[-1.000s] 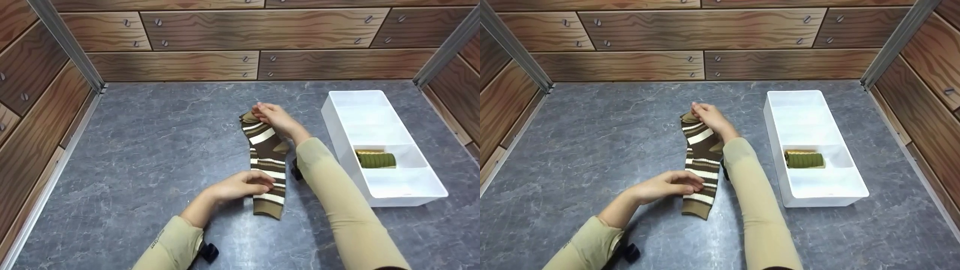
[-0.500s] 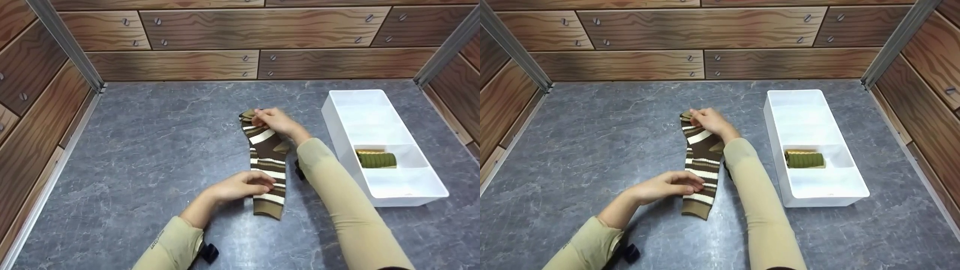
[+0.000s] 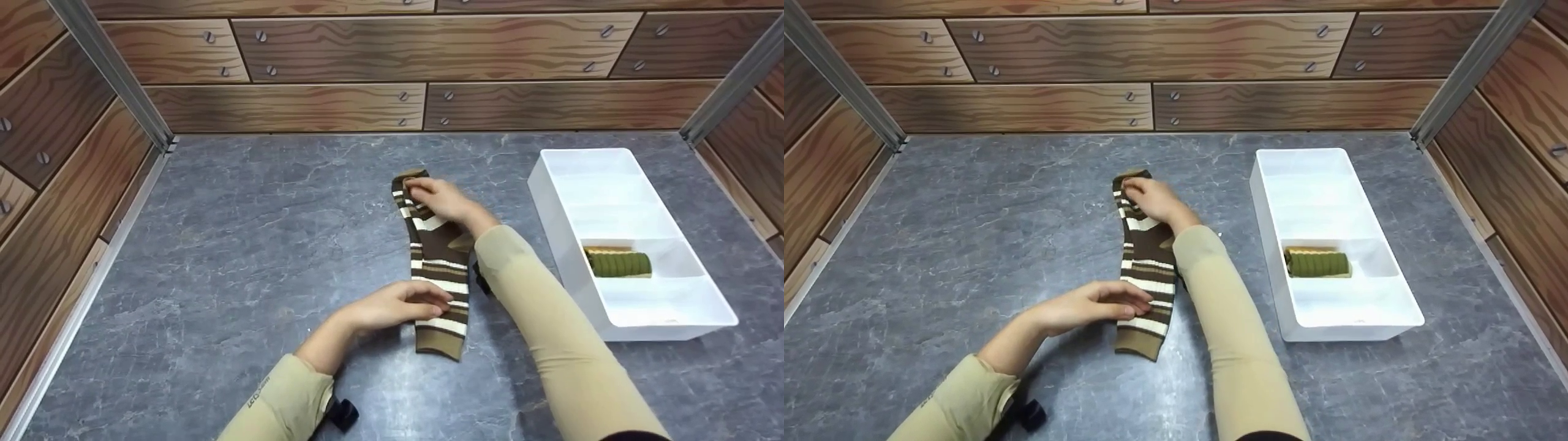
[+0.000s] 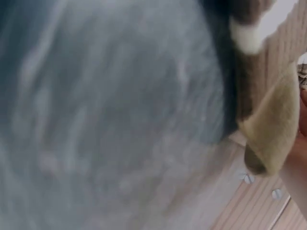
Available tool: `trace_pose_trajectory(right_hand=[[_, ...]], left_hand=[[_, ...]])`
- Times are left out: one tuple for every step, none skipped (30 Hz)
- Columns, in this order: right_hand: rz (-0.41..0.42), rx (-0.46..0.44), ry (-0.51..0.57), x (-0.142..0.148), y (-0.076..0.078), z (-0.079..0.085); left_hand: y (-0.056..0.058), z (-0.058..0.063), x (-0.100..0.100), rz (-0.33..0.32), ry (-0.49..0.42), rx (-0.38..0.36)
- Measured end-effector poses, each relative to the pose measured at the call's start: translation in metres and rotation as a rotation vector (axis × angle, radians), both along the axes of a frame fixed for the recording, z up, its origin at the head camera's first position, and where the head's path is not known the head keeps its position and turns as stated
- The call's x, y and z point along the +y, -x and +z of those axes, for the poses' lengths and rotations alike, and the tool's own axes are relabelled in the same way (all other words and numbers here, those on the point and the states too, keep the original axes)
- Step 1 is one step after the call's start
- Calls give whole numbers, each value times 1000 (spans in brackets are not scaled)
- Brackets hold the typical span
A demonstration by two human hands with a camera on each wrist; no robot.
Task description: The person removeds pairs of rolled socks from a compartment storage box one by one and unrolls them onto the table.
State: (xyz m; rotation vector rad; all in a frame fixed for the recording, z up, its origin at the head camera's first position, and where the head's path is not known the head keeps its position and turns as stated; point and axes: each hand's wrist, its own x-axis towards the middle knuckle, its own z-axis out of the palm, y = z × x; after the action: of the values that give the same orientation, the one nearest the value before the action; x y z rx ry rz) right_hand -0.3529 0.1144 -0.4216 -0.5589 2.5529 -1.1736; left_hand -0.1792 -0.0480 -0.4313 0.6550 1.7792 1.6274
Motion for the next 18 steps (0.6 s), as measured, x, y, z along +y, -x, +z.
trace_pose_trajectory(right_hand=[[24,22,-22,0,0,0],[42,51,-37,0,0,0],[54,69,-37,0,0,0],[57,80,-29,1,0,1],[58,91,-13,2,-1,2],[58,107,3,3,-1,3],[56,121,14,5,-2,5],[54,141,14,7,-3,6],[59,151,13,9,-3,7],[66,160,8,12,-4,9],[75,160,5,14,-5,9],[85,159,1,17,-6,10],[97,151,3,19,-7,10],[111,144,9,21,-7,10],[123,136,17,23,-8,10],[135,129,25,24,-9,10],[146,123,29,25,-9,9],[157,120,29,27,-10,9]], left_hand=[[0,0,0,1,3,1],[0,0,0,1,7,4],[0,0,0,1,10,6],[0,0,0,0,12,7],[0,0,0,2,8,3],[0,0,0,6,2,-1],[-1,0,0,9,-6,-5],[-1,1,0,11,-13,0],[-2,1,1,10,-24,2],[-3,2,2,6,-34,7],[-4,2,3,-3,-36,26],[-5,3,4,-18,-35,40],[-7,4,6,-43,-32,59],[-9,5,7,-71,-20,86],[-11,5,9,-101,-10,107],[-12,5,12,-129,1,123],[-14,6,14,-152,12,131],[-16,6,15,-166,22,129]])
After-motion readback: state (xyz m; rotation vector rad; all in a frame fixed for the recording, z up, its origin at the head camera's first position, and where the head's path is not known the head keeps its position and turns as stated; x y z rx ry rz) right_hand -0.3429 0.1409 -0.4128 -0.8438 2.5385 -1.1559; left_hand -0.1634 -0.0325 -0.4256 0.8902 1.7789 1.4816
